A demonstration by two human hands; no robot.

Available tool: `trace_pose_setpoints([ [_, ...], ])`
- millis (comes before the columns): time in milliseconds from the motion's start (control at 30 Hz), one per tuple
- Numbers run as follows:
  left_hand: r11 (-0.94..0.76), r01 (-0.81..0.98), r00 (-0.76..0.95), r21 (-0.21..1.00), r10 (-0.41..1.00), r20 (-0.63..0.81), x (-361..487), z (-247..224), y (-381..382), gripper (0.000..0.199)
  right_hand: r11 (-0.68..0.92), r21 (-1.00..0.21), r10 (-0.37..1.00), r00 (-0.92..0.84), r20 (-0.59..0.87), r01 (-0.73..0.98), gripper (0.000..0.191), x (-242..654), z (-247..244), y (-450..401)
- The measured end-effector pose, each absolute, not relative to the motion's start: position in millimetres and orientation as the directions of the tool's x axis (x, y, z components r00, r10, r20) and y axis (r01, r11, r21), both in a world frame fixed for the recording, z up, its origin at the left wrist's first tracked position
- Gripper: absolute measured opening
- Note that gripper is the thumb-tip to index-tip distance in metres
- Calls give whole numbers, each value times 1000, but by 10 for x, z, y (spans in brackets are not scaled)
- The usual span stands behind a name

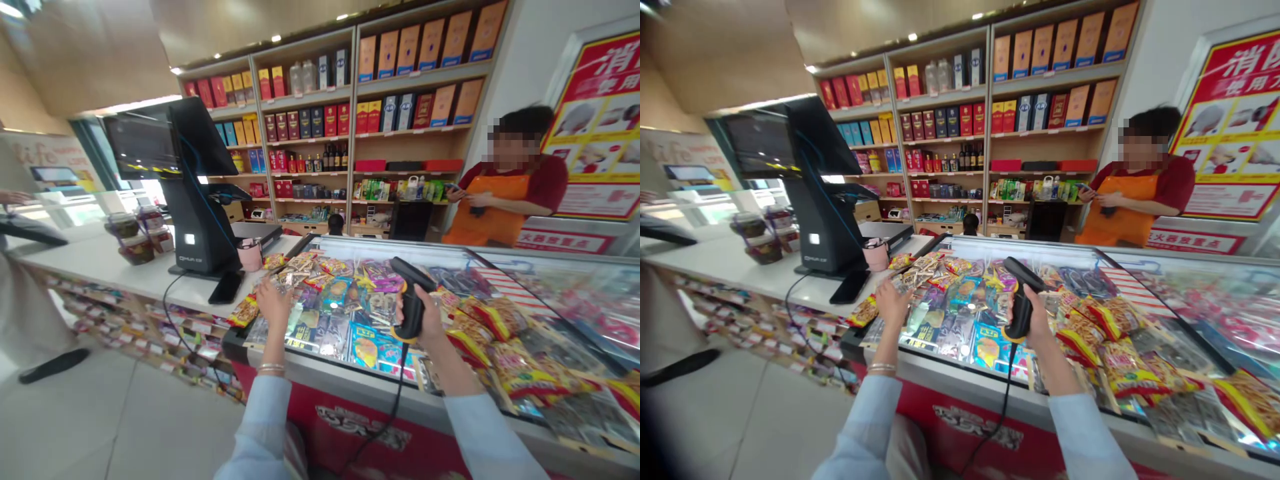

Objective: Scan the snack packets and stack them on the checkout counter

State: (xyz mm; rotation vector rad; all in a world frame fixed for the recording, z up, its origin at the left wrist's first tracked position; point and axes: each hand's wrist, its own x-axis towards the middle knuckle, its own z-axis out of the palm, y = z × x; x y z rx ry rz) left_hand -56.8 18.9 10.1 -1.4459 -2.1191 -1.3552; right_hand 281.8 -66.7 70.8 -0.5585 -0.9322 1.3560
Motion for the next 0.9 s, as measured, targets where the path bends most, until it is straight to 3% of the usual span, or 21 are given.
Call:
trace_pose_setpoints([
  [67, 196, 822, -537, 535, 582, 611, -608, 56, 195, 74, 125, -810, 972, -93, 216, -573, 35, 2660, 660, -563],
  [200, 266, 811, -571, 521, 555, 605, -584, -10, 248, 79, 40, -819, 968, -182, 174, -572, 37, 2394, 484, -418],
  [333, 271, 838, -541, 473, 531, 653, -529, -60, 280, 86, -75, -832, 949, -297, 111, -550, 36, 2183, 239, -357],
  [533, 221, 891, -440, 396, 635, 636, -531, -95, 228, 82, -197, -816, 925, -379, 29, -543, 38, 2081, 49, -338],
  [733, 62, 849, -421, 525, 678, 602, -515, -103, 287, 72, -222, -800, 922, -388, 14, -557, 38, 2096, 50, -351],
  [900, -72, 768, -425, 637, 687, 590, -492, -147, 374, 81, -212, -798, 919, -393, 33, -564, 35, 2106, 50, -357],
])
